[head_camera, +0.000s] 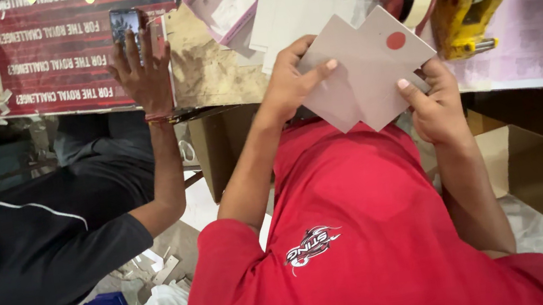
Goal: The person assembles small white paper boxes by folding flaps and securing them with adhesive tape. They handle multiple flat pieces, fold them into box shapes, and use a tape dispenser to seal the edges. The process is repeated for several units on a cluttered work table.
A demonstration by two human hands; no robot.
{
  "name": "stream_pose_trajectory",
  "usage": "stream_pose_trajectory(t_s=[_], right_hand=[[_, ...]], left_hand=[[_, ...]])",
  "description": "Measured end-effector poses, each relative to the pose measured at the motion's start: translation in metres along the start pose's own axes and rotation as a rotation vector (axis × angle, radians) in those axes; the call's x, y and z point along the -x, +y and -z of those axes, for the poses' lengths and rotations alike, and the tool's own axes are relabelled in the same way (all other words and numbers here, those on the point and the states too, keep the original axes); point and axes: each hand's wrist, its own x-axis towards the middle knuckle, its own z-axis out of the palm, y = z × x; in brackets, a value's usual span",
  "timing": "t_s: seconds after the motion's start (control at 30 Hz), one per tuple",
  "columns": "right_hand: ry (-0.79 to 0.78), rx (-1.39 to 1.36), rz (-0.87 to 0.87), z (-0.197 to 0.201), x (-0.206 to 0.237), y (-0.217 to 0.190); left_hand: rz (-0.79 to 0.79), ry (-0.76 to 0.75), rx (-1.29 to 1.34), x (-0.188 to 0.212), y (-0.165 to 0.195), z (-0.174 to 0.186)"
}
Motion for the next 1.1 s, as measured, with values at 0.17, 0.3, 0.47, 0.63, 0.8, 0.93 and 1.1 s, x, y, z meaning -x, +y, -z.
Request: stream_pose_trajectory(t_s=[0.17,0.3,0.47,0.63,0.8,0.93,1.1], right_hand=[[0.119,0.034,-0.003,-0.01,-0.004,0.017],[0.11,-0.147,0.051,-0.011,-0.01,0.02],[0.24,-0.305,-0.028,-0.015,-0.017,0.02],[0.347,-0.257,0.04,-0.02,-0.024,0.033],[0.203,-0.403,0.081,-0.023,-0.032,0.021],[-0.031,-0.442,0.119,-0.058,-0.039,-0.025],[0.296,-1.67,-0.059,-0.128,-0.036,-0.101]], left_hand=[[-0.13,0.166,-0.265,0.005,0.004,-0.017],[-0.216,0.205,-0.288,0.011,0.0,-0.015],[-0.186,0.229,0.09,0.007,-0.019,-0.007],[0.096,0.09,0.508,0.001,-0.037,-0.009],[0.272,-0.203,0.799,0.012,-0.041,-0.017],[0.271,-0.209,0.864,0.009,-0.049,-0.03],[0.383,-0.039,0.511,0.003,-0.067,-0.031]])
